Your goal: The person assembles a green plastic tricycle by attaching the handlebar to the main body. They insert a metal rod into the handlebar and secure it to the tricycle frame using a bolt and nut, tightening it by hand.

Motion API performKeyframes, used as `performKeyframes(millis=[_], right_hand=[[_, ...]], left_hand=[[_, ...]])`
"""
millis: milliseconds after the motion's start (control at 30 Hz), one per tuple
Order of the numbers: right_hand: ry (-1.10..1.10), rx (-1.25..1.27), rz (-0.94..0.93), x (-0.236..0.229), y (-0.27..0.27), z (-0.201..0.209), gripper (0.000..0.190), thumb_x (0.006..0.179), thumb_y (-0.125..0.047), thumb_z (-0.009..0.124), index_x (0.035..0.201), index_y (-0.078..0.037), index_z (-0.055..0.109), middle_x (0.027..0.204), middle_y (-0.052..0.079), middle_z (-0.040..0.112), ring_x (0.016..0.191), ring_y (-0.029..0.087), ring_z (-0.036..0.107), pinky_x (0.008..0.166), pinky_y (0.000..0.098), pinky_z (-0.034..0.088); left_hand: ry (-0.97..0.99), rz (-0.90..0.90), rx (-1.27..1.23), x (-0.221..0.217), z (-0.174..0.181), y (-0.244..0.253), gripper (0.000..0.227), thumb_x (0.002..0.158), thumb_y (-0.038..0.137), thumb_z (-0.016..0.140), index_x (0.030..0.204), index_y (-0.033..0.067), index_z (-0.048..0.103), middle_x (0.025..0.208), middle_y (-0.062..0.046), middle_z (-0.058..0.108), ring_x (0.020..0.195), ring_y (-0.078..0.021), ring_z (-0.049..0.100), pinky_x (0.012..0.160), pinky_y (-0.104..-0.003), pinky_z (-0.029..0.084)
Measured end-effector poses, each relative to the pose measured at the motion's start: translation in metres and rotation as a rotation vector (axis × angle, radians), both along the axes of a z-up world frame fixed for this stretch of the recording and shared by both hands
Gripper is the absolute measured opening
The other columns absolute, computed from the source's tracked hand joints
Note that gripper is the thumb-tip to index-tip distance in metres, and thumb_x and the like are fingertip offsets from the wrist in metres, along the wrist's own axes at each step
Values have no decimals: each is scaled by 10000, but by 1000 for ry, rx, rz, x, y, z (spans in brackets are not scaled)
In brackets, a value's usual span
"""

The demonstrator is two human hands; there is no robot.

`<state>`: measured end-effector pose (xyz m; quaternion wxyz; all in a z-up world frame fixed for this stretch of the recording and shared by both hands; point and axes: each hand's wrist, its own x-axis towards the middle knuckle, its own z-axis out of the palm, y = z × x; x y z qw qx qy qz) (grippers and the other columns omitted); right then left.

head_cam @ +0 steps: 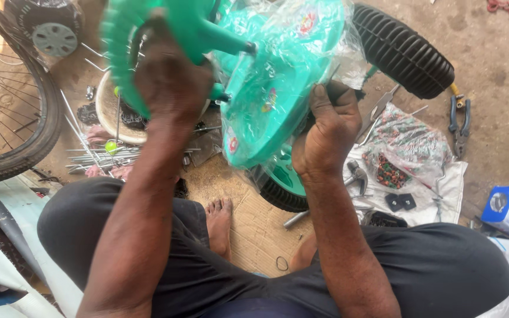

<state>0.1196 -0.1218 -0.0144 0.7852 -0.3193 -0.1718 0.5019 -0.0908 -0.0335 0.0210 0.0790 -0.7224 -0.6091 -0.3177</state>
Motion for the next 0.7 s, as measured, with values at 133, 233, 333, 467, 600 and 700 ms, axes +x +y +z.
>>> performKeyframes(millis=[133,233,333,467,600,700], right_hand=[[13,46,-6,13,7,1,72,1019,10,651,1085,35,640,1000,119,714,899,182,688,898,331,585],[16,36,-7,18,8,2,72,1013,15,652,1083,30,641,1009,120,715,913,180,692,911,336,591],[2,18,-12,17,7,1,73,1006,15,653,1076,32,640,1001,119,718,901,177,693,900,332,591],[-8,7,-3,13,3,-2,69,1007,-1,663,1064,27,636,970,116,711,876,173,688,863,333,589],[-13,-4,4,6,3,-1,79,1003,-5,677,1062,28,636,970,114,708,880,167,682,864,320,585],[-24,-8,1,4,2,2,81,1002,-1,683,1063,26,636,971,111,705,886,163,678,866,313,581]], left_hand=[[233,135,222,-39,43,-4,630,764,229,897,1191,-6,500,1012,-203,656,834,-359,716,668,-440,575],[236,149,132,-57,62,-10,593,844,279,924,1188,0,529,1016,-213,683,865,-371,716,709,-453,568],[73,66,-9,-61,69,-16,510,888,161,854,1241,-14,531,1076,-210,701,970,-362,730,853,-446,583],[46,99,-213,-41,67,-15,593,834,195,857,1256,-42,515,1069,-233,680,947,-366,710,806,-465,565],[209,-36,164,-29,63,-15,636,748,223,924,1170,-35,525,1101,-219,677,959,-355,713,778,-442,575],[140,25,12,-33,65,-14,610,750,193,909,1182,-24,538,1061,-200,679,921,-345,710,748,-457,567]])
